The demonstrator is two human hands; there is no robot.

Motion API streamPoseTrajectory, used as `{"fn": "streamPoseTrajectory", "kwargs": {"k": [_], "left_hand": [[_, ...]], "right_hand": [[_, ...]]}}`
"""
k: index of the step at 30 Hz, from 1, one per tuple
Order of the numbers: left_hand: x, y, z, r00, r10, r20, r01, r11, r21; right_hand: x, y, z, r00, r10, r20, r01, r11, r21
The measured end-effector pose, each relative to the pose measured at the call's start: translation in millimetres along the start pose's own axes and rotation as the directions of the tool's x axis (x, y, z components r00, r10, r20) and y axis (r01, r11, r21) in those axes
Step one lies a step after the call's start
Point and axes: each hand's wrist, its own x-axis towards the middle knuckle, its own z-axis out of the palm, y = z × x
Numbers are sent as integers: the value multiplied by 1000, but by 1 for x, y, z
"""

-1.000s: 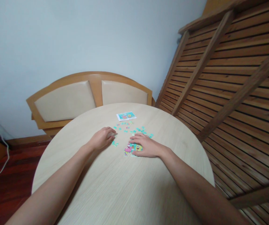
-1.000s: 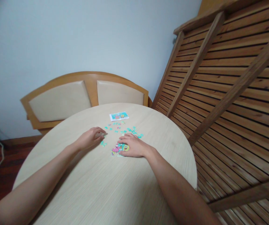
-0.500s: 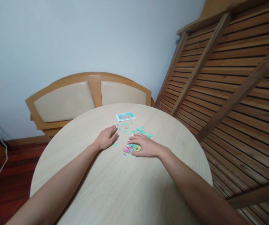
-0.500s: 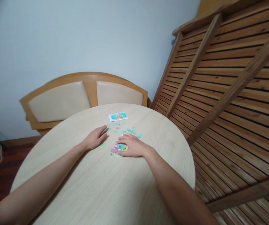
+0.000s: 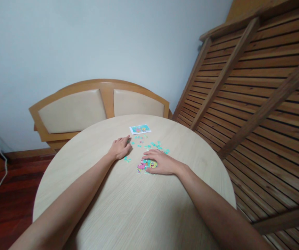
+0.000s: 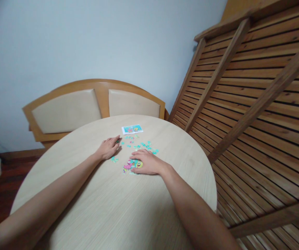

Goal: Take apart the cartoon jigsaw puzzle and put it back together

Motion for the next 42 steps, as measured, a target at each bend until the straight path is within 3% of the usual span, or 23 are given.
{"fn": "streamPoseTrajectory", "kwargs": {"k": [5, 11, 20, 24, 27, 29, 31, 36, 42], "left_hand": [[-8, -5, -8, 980, -170, -105, 174, 984, 30], [-14, -17, -20, 986, -148, -75, 160, 970, 183], [-16, -27, -30, 992, -123, 35, 118, 987, 110], [-20, -13, -31, 998, -36, 57, 36, 999, 9], [-20, 4, -23, 995, 79, -68, -81, 996, -25], [-18, 16, -13, 967, 227, -117, -235, 971, -52], [-14, 25, -2, 928, 367, -69, -370, 928, -45], [-9, 34, 11, 933, 350, 80, -348, 937, -37], [-17, 30, -2, 921, 390, 9, -390, 921, 8]], "right_hand": [[-1, 0, 0, 1000, 1, 2, -1, 1000, 3], [-1, 0, 0, 1000, 4, 10, -4, 1000, 8], [0, -1, -1, 1000, 3, 12, -3, 1000, 13], [1, -3, -1, 1000, 8, 10, -8, 1000, 14], [1, -3, -1, 1000, 4, 5, -4, 1000, 18], [1, -3, -1, 1000, 1, 3, -1, 1000, 14], [0, -2, -1, 1000, -4, 1, 4, 1000, 7], [0, -1, 0, 1000, -8, 2, 8, 1000, 0], [0, -1, 0, 1000, -16, 11, 16, 1000, -5]]}}
